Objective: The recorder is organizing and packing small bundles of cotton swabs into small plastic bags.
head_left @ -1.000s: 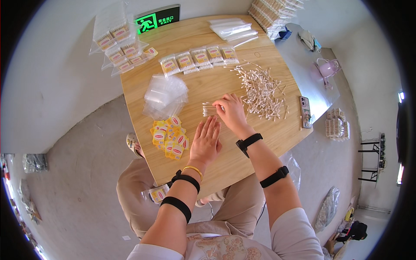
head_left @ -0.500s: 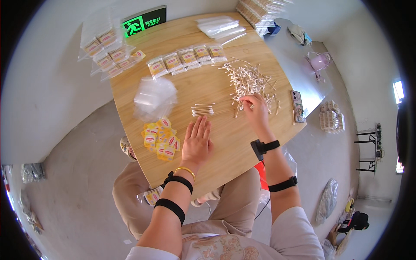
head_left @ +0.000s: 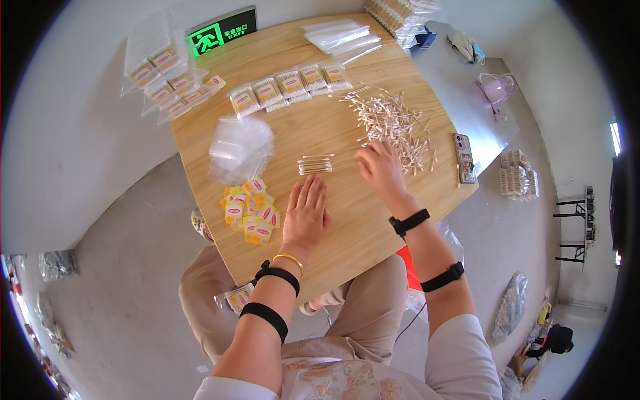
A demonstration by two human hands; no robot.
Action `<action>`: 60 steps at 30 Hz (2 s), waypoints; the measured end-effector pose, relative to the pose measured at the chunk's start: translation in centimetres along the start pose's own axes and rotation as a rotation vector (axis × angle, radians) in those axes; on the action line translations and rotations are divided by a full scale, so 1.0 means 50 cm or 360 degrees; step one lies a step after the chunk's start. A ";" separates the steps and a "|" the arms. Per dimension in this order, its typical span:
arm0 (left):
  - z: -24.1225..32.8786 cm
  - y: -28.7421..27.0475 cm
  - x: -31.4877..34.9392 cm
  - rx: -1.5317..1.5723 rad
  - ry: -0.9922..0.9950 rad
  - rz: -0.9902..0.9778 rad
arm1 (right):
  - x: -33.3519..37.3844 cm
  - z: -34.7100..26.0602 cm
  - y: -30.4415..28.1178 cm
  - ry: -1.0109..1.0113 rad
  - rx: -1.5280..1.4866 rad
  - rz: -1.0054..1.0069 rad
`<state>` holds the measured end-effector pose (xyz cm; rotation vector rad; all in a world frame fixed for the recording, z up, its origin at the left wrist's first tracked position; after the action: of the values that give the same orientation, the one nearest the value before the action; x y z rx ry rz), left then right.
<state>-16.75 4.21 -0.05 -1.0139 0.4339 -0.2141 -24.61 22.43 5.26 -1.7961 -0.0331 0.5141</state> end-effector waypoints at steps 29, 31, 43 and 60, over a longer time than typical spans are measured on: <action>0.125 -0.212 0.017 0.0759 -0.0117 0.0328 | 0.171 -0.141 -0.217 0.0711 -0.2188 -0.0387; 0.164 -0.239 0.029 0.2157 -0.0282 0.0185 | 0.200 -0.184 -0.267 0.0680 -0.2189 -0.0383; 0.322 -0.512 0.221 0.0936 0.0409 0.0404 | 0.372 -0.331 -0.473 0.0435 -0.1625 -0.0107; 0.411 -0.613 0.399 0.1072 0.0421 0.0560 | 0.469 -0.457 -0.586 0.0110 -0.1937 0.0272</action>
<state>11.04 -3.16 30.46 -0.2388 0.7120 -0.1593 11.79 16.84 29.21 -3.0233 -0.1753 0.6028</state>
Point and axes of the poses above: each hand's wrist, its own x-axis away from the middle knuckle, its own y-axis out of the palm, z = x × y, the point moved 5 cm from there along -x, towards the middle knuckle, and after that the axes turned 5 degrees about x, right-handed, at the moved point
